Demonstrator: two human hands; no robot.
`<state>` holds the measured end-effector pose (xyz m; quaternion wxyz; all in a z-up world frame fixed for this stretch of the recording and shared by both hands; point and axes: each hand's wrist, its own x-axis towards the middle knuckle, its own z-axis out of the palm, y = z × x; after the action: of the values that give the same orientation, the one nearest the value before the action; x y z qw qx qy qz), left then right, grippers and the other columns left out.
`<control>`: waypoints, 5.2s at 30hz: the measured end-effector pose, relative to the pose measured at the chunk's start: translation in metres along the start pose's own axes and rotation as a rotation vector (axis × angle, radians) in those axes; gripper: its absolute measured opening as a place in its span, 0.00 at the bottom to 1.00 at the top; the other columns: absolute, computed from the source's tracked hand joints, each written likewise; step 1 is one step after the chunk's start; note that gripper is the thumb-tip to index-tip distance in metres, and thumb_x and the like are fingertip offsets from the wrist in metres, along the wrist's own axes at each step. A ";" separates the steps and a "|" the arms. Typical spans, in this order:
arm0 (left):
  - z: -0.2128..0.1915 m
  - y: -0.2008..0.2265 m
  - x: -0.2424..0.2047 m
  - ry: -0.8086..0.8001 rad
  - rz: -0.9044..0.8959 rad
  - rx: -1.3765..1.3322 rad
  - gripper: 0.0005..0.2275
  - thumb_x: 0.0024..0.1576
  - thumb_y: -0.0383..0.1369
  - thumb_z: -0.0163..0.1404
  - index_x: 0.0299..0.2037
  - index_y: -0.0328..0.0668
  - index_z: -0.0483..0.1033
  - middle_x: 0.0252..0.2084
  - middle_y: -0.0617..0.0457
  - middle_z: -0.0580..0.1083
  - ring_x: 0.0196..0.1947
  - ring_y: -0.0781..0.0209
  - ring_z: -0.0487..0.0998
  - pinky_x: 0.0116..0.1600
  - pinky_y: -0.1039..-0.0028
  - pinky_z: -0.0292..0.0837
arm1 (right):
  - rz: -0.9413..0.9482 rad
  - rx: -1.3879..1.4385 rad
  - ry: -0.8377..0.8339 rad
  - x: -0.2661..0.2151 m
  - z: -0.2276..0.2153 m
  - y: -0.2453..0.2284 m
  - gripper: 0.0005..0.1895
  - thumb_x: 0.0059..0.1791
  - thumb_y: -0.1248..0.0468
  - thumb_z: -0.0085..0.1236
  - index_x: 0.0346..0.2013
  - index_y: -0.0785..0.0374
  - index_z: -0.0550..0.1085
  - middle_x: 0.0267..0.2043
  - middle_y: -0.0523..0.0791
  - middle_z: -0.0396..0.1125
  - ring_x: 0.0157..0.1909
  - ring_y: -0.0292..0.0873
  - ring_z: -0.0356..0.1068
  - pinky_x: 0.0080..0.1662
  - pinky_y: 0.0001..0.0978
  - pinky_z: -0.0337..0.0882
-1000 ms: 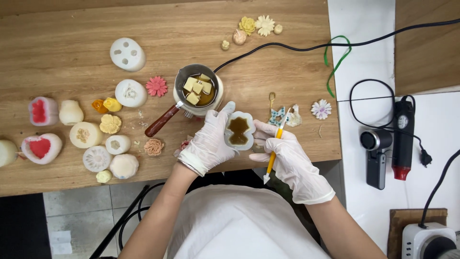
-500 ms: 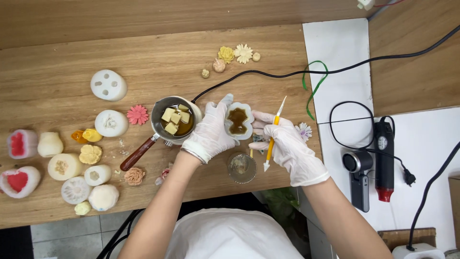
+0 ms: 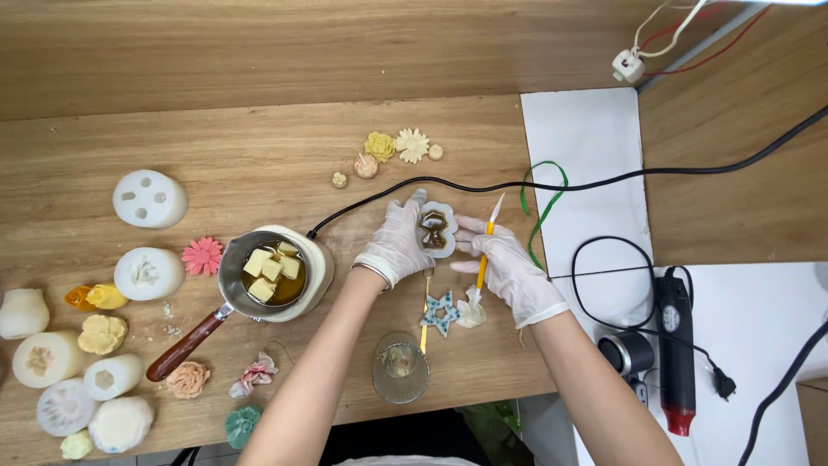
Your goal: The person trims and cleans decorative molded candles with a small knife, scraping excess wax from a pink flower candle and a white candle, and places finished candles onto a wooden display shelf. They also handle a small glass cup and a wax melting pot on the workbench.
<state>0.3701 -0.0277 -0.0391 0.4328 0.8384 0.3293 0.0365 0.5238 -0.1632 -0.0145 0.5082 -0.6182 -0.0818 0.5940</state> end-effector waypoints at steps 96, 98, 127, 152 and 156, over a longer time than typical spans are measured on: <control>-0.073 -0.170 -0.195 0.485 0.051 -0.387 0.50 0.44 0.32 0.73 0.74 0.37 0.51 0.77 0.34 0.54 0.78 0.40 0.55 0.79 0.62 0.54 | -0.012 -0.943 0.440 -0.079 0.272 0.173 0.16 0.52 0.63 0.55 0.55 0.56 0.73 0.32 0.54 0.74 0.32 0.52 0.75 0.40 0.44 0.72; -0.071 -0.166 -0.190 0.484 0.016 -0.428 0.53 0.44 0.33 0.72 0.76 0.34 0.44 0.76 0.36 0.55 0.77 0.41 0.57 0.79 0.64 0.56 | -0.183 -0.996 0.475 -0.079 0.263 0.186 0.12 0.53 0.62 0.56 0.51 0.57 0.72 0.27 0.51 0.72 0.27 0.50 0.73 0.35 0.46 0.70; -0.172 -0.204 -0.394 0.629 -0.221 -0.305 0.07 0.63 0.23 0.52 0.49 0.33 0.73 0.54 0.44 0.77 0.53 0.53 0.79 0.54 0.69 0.78 | -0.455 -1.003 0.151 0.020 0.285 0.193 0.10 0.49 0.70 0.60 0.45 0.62 0.79 0.41 0.51 0.76 0.44 0.49 0.77 0.46 0.39 0.73; -0.183 -0.202 -0.422 0.615 -0.212 -0.154 0.06 0.61 0.23 0.53 0.47 0.34 0.75 0.51 0.44 0.77 0.53 0.48 0.78 0.57 0.65 0.74 | -0.401 -1.023 0.065 0.004 0.314 0.175 0.11 0.48 0.75 0.58 0.45 0.67 0.78 0.46 0.48 0.75 0.49 0.43 0.75 0.52 0.33 0.73; -0.190 -0.208 -0.435 0.629 -0.231 -0.206 0.06 0.61 0.23 0.52 0.47 0.35 0.75 0.52 0.45 0.76 0.55 0.48 0.77 0.59 0.64 0.73 | -0.173 -0.085 0.022 0.046 0.269 0.195 0.09 0.46 0.77 0.59 0.41 0.69 0.77 0.48 0.46 0.76 0.54 0.42 0.76 0.59 0.31 0.76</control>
<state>-0.1430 -0.0637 0.0207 0.3938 0.6953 0.5336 0.2769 0.2186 -0.0795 -0.1258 0.5317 -0.6365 -0.1542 0.5370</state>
